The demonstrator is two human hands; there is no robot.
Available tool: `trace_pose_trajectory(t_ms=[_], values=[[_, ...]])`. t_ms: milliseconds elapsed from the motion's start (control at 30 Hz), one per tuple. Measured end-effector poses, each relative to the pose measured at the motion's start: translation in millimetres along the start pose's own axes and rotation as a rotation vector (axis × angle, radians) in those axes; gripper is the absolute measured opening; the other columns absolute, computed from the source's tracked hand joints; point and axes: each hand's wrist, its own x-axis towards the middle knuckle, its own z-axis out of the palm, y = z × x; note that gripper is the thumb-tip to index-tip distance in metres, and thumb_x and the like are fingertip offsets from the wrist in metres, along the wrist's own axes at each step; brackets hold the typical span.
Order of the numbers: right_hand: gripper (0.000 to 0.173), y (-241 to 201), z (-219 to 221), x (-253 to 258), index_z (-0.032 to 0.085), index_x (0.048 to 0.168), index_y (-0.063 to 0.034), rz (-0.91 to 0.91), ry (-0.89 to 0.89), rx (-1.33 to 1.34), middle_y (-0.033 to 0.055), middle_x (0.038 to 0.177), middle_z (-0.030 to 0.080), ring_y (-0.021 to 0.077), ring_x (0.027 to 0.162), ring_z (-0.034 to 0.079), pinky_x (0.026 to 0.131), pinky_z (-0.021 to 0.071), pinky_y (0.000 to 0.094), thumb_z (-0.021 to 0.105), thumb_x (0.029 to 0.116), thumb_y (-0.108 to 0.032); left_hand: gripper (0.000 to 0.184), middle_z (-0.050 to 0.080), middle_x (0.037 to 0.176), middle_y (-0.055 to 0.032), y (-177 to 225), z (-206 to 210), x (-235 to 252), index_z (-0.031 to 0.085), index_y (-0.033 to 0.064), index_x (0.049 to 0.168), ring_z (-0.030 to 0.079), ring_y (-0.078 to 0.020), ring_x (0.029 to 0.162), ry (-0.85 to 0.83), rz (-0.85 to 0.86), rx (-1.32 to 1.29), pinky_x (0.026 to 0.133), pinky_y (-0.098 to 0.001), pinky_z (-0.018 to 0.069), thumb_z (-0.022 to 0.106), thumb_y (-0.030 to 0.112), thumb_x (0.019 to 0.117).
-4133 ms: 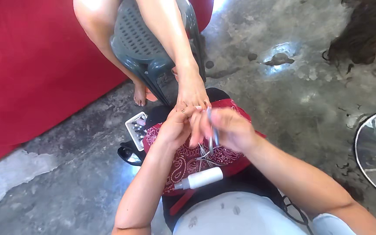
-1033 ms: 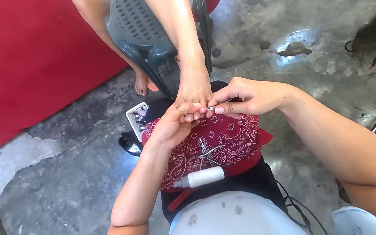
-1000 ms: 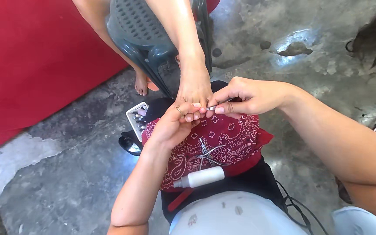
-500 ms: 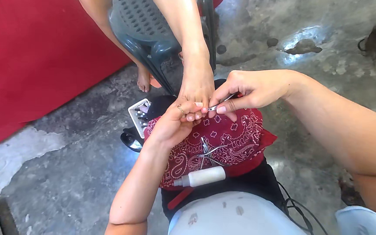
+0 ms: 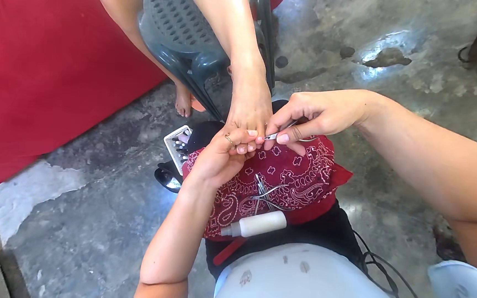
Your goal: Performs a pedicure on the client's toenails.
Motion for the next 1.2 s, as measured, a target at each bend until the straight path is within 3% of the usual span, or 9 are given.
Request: trace_pose_trajectory(t_ms=[233, 367, 467, 567, 767, 967, 1100, 1200], values=[[0.024, 2.8, -2.3, 3.3, 0.071, 0.109, 0.0048, -0.025, -0.020, 0.005, -0.0012, 0.070, 0.065, 0.0001, 0.056, 0.058, 0.051, 0.0493, 0.0146, 0.051, 0.1041, -0.008, 0.010, 0.057, 0.068, 0.0045, -0.4, -1.3, -2.7, 0.062, 0.0168, 0.092, 0.058, -0.0040, 0.064, -0.027, 0.013, -0.012, 0.070, -0.0219, 0.0529, 0.056, 0.009, 0.0912], [0.023, 0.4, -2.4, 4.2, 0.071, 0.108, 0.0038, -0.024, -0.022, -0.025, -0.0011, 0.072, 0.066, 0.0008, 0.057, 0.059, 0.053, 0.0520, 0.0155, 0.052, 0.1040, -0.008, 0.010, 0.057, 0.068, 0.0050, -0.1, -0.4, -1.9, 0.062, 0.0174, 0.089, 0.059, -0.0045, 0.065, -0.006, 0.006, 0.004, 0.071, -0.0234, 0.0536, 0.056, 0.009, 0.0904], [0.023, -2.7, -1.1, 3.2, 0.070, 0.110, 0.0043, 0.004, -0.022, -0.009, -0.0020, 0.067, 0.060, -0.0010, 0.049, 0.051, 0.044, 0.0437, 0.0137, 0.051, 0.1044, -0.007, 0.012, 0.057, 0.069, 0.0052, 0.6, -1.1, 0.7, 0.062, 0.0182, 0.086, 0.059, -0.0052, 0.067, 0.000, -0.007, 0.003, 0.073, -0.0247, 0.0538, 0.055, 0.009, 0.0909], [0.026, -0.8, -0.7, 0.5, 0.070, 0.114, 0.0049, 0.018, -0.018, 0.044, -0.0023, 0.065, 0.056, -0.0016, 0.047, 0.046, 0.042, 0.0379, 0.0129, 0.048, 0.1045, -0.006, 0.012, 0.058, 0.069, 0.0049, 0.5, -0.8, 1.4, 0.063, 0.0179, 0.087, 0.060, -0.0053, 0.067, -0.004, -0.003, -0.006, 0.074, -0.0247, 0.0538, 0.055, 0.009, 0.0910], [0.025, 4.9, 1.0, -0.9, 0.070, 0.112, 0.0047, -0.009, 0.001, 0.068, -0.0009, 0.071, 0.067, 0.0011, 0.055, 0.059, 0.050, 0.0503, 0.0150, 0.050, 0.1037, -0.008, 0.012, 0.057, 0.068, 0.0056, -0.1, 0.7, 0.1, 0.063, 0.0180, 0.086, 0.059, -0.0041, 0.065, -0.012, 0.004, 0.006, 0.072, -0.0234, 0.0535, 0.056, 0.009, 0.0906], [0.023, 0.3, 0.7, 1.9, 0.070, 0.109, 0.0042, -0.022, -0.002, 0.004, -0.0011, 0.071, 0.066, 0.0001, 0.054, 0.057, 0.050, 0.0497, 0.0148, 0.051, 0.1038, -0.007, 0.014, 0.057, 0.068, 0.0055, 1.6, 1.4, 2.6, 0.062, 0.0181, 0.086, 0.060, -0.0050, 0.067, 0.009, -0.004, 0.008, 0.074, -0.0246, 0.0541, 0.054, 0.008, 0.0909], [0.026, -2.4, 2.4, -1.5, 0.069, 0.114, 0.0046, 0.011, -0.006, 0.024, -0.0019, 0.067, 0.058, -0.0013, 0.048, 0.046, 0.043, 0.0388, 0.0136, 0.047, 0.1044, -0.006, 0.014, 0.059, 0.069, 0.0052, 1.6, 0.9, 1.9, 0.062, 0.0181, 0.086, 0.060, -0.0050, 0.067, 0.010, -0.009, 0.006, 0.075, -0.0248, 0.0543, 0.055, 0.008, 0.0905], [0.026, 1.1, 2.7, -3.7, 0.069, 0.114, 0.0053, -0.006, 0.011, 0.037, -0.0010, 0.069, 0.061, -0.0012, 0.049, 0.049, 0.044, 0.0420, 0.0136, 0.047, 0.1046, -0.005, 0.012, 0.059, 0.069, 0.0048, 0.8, 2.0, 1.1, 0.062, 0.0175, 0.090, 0.060, -0.0047, 0.066, 0.009, -0.009, 0.000, 0.073, -0.0241, 0.0542, 0.055, 0.007, 0.0907]])
